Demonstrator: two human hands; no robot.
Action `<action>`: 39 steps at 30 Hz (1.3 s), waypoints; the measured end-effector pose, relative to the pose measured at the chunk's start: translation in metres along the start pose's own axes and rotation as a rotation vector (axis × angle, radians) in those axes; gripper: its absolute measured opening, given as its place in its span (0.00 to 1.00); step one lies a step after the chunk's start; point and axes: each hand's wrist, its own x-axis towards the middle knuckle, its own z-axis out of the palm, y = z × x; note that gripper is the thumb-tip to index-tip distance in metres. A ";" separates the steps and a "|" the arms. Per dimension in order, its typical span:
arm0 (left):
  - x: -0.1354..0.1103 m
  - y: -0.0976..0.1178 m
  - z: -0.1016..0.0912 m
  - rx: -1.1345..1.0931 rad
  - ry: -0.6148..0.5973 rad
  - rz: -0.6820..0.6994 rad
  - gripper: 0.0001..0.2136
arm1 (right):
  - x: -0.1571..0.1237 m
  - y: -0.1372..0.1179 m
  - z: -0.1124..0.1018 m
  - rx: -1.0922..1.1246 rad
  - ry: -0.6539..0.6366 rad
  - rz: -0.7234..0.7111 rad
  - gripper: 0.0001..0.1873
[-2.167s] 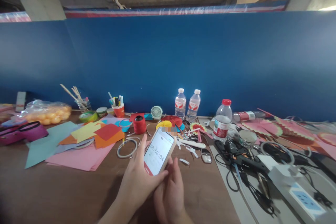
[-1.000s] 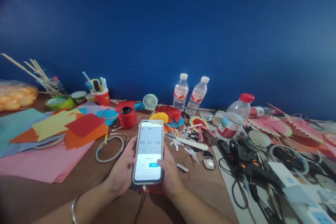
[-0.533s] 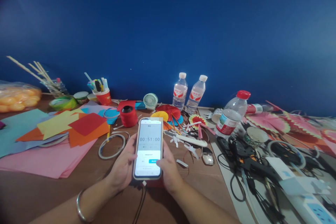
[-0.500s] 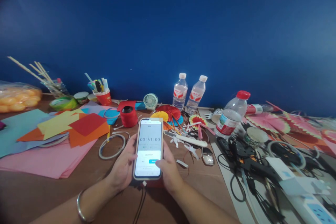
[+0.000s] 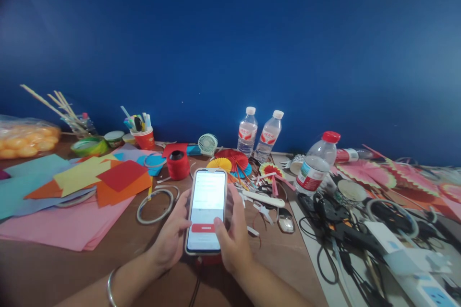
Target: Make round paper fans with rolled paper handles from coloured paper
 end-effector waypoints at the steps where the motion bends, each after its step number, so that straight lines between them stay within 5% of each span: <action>1: 0.000 0.000 0.000 0.001 0.002 0.001 0.30 | 0.001 -0.002 -0.004 -0.154 0.005 -0.059 0.30; 5: -0.001 -0.001 0.000 -0.002 0.002 0.008 0.30 | 0.010 -0.010 -0.021 -0.654 0.014 -0.228 0.26; 9: -0.001 -0.001 0.001 0.002 0.001 -0.010 0.31 | 0.015 -0.013 -0.028 -0.793 0.018 -0.308 0.24; 23: -0.001 -0.001 0.000 -0.026 -0.016 -0.004 0.30 | 0.014 -0.017 -0.026 -0.842 -0.057 -0.320 0.17; 39: -0.001 -0.003 -0.002 -0.030 -0.034 -0.040 0.31 | 0.016 -0.013 -0.026 -0.851 -0.025 -0.316 0.19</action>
